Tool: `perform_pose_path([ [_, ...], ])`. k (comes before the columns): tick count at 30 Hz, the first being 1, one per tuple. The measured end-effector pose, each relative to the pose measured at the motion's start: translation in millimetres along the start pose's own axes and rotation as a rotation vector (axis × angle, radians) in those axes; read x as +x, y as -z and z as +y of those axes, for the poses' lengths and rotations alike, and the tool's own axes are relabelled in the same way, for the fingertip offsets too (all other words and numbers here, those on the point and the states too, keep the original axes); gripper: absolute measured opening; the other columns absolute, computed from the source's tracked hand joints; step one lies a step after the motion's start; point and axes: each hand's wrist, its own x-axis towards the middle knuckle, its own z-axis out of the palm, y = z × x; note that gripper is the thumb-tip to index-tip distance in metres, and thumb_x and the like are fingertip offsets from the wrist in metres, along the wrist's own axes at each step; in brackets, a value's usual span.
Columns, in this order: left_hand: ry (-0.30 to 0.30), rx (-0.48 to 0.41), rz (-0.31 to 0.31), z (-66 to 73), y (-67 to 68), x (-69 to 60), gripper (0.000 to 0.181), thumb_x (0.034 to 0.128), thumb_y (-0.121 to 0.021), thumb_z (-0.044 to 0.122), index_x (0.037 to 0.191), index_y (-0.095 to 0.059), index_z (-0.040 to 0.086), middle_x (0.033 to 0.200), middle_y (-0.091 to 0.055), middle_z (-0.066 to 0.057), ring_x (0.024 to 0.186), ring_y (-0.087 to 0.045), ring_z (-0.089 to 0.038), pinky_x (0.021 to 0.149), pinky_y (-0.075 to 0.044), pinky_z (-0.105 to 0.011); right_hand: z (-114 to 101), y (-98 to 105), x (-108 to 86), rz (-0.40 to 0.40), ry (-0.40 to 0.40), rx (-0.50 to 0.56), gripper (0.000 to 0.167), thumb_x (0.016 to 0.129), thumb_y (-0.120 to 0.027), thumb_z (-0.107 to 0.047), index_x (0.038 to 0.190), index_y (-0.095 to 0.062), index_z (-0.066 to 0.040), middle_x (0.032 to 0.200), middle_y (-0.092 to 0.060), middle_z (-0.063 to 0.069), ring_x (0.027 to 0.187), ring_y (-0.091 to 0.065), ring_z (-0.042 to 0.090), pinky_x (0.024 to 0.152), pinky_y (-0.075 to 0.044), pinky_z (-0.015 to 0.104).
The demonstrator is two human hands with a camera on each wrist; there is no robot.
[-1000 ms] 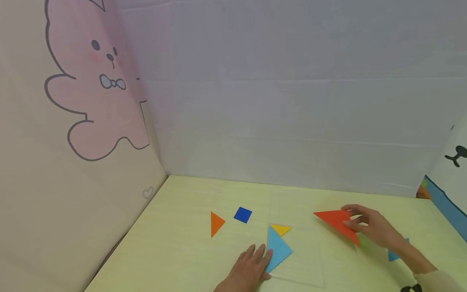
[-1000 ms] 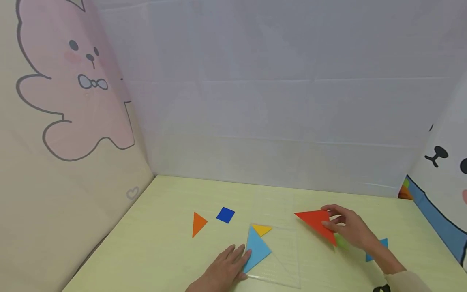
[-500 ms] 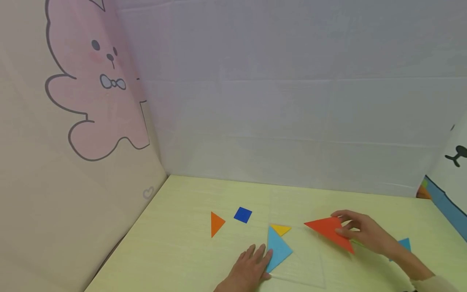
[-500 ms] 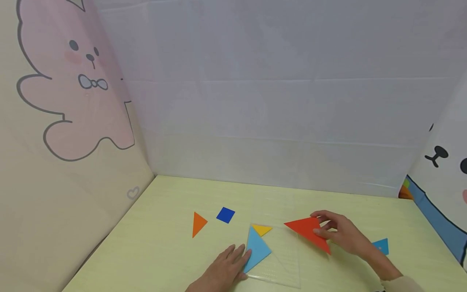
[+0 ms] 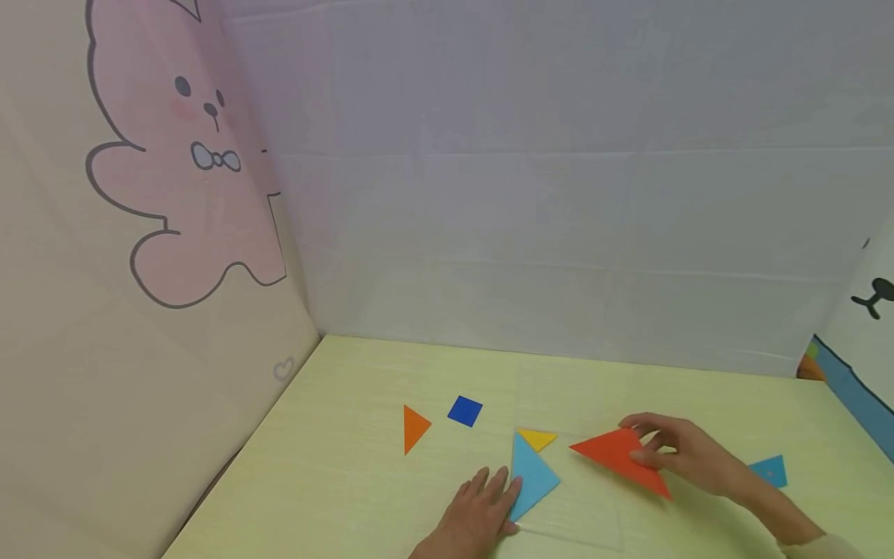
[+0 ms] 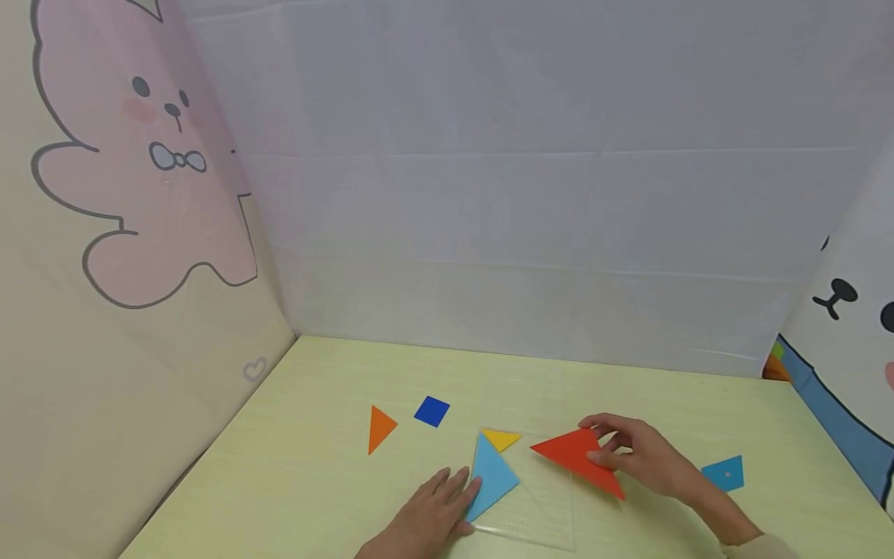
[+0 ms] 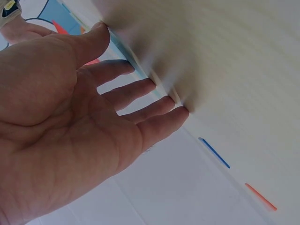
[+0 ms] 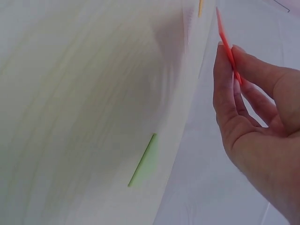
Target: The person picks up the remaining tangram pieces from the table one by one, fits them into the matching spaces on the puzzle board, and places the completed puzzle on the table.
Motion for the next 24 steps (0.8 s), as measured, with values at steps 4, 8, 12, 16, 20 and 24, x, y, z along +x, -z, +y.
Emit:
perform_pose_path([
  [4, -0.002, -0.006, 0.004, -0.6, -0.6, -0.3, 0.059, 0.1061, -0.045, 0.051, 0.158, -0.041, 0.025, 0.161, -0.040, 0.002, 0.145, -0.042, -0.022, 0.113, -0.043, -0.038, -2, -4, 1.7, -0.042, -0.017, 0.030, 0.033, 0.101, -0.063, -0.003, 0.131, -0.058, 0.009, 0.118, -0.066, 0.018, 0.084, -0.070, 0.017, 0.066, -0.061, 0.033],
  [8, -0.005, 0.002, 0.006, -0.4, -0.8, -0.3, 0.058, 0.1060, -0.045, 0.051, 0.158, -0.042, 0.025, 0.161, -0.041, 0.003, 0.145, -0.042, -0.022, 0.113, -0.042, -0.037, -6, -8, 2.8, -0.070, -0.018, 0.058, 0.033, 0.102, -0.062, -0.003, 0.133, -0.057, 0.008, 0.121, -0.064, 0.022, 0.083, -0.070, 0.019, 0.067, -0.061, 0.034],
  [12, -0.007, 0.008, 0.004, -0.3, -0.4, 0.1, 0.058, 0.1060, -0.045, 0.051, 0.158, -0.041, 0.025, 0.161, -0.040, 0.003, 0.145, -0.041, -0.021, 0.114, -0.042, -0.037, -9, -12, 3.9, -0.098, -0.018, 0.080, 0.033, 0.102, -0.062, -0.003, 0.133, -0.057, 0.008, 0.120, -0.061, 0.023, 0.083, -0.069, 0.019, 0.066, -0.061, 0.034],
  [16, -0.011, 0.015, 0.007, -0.6, 0.5, 0.1, 0.059, 0.1058, -0.046, 0.051, 0.158, -0.041, 0.025, 0.160, -0.041, 0.003, 0.144, -0.042, -0.022, 0.113, -0.043, -0.037, -12, -18, 5.7, -0.134, -0.025, 0.117, 0.033, 0.102, -0.062, -0.003, 0.133, -0.058, 0.008, 0.121, -0.062, 0.024, 0.084, -0.069, 0.020, 0.067, -0.061, 0.034],
  [20, -0.006, 0.018, 0.006, 0.1, 1.5, -0.3, 0.059, 0.1053, -0.046, 0.051, 0.158, -0.042, 0.025, 0.160, -0.041, 0.003, 0.144, -0.042, -0.021, 0.113, -0.043, -0.036, -13, -22, 8.2, -0.171, 0.001, 0.139, 0.033, 0.101, -0.063, -0.003, 0.132, -0.059, 0.007, 0.118, -0.066, 0.020, 0.082, -0.069, 0.021, 0.067, -0.062, 0.034],
  [24, 0.001, 0.011, 0.009, 1.0, 1.7, -0.6, 0.059, 0.1051, -0.047, 0.051, 0.158, -0.042, 0.026, 0.160, -0.042, 0.003, 0.143, -0.043, -0.022, 0.112, -0.044, -0.037, -14, -27, 10.7, -0.206, 0.041, 0.165, 0.034, 0.101, -0.062, -0.002, 0.133, -0.057, 0.010, 0.110, -0.069, 0.017, 0.081, -0.069, 0.021, 0.066, -0.062, 0.034],
])
